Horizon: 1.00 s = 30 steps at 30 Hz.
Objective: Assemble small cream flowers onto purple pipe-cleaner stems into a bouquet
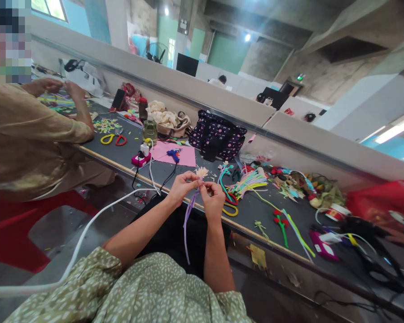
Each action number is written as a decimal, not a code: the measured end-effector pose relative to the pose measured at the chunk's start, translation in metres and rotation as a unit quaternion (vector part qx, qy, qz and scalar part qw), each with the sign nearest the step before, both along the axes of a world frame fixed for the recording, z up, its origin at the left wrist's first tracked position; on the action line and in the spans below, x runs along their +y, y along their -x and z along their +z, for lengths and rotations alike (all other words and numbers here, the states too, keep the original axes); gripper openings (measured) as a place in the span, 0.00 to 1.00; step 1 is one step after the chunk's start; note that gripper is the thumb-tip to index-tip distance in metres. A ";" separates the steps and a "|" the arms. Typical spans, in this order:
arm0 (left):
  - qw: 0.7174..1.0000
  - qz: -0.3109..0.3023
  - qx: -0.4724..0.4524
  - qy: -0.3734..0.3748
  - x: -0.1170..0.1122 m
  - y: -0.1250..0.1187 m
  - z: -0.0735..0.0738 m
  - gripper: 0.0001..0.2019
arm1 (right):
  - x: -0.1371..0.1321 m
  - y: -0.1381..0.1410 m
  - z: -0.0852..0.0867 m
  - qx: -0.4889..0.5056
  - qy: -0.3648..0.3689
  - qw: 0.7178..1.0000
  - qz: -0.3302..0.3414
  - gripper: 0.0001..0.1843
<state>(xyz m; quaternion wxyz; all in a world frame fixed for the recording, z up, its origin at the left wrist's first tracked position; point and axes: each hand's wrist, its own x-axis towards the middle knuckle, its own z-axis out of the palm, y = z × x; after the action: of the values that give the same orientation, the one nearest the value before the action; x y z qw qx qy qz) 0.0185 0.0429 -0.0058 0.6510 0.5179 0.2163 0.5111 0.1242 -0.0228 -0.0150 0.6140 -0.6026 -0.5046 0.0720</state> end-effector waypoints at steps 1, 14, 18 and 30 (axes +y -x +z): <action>1.000 0.009 0.000 -0.001 0.000 0.000 0.000 0.12 | -0.002 0.002 0.002 -0.053 -0.006 0.998 -0.035 0.08; 0.999 -0.011 -0.041 -0.009 0.007 -0.003 0.002 0.10 | 0.003 -0.005 0.006 -0.003 -0.019 1.000 0.025 0.09; 0.999 -0.029 -0.033 -0.015 0.008 -0.003 -0.001 0.09 | 0.007 -0.009 -0.001 0.083 0.000 0.994 0.066 0.10; 0.993 -0.109 -0.003 -0.046 0.024 -0.008 -0.004 0.10 | 0.017 -0.022 -0.003 0.277 0.066 0.930 0.230 0.09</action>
<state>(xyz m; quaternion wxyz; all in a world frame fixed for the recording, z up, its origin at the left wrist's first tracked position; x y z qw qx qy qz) 0.0261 0.0666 -0.0103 0.6791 0.5662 0.1330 0.4478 0.1464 -0.0054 -0.0181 0.6550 -0.4649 -0.4333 0.4089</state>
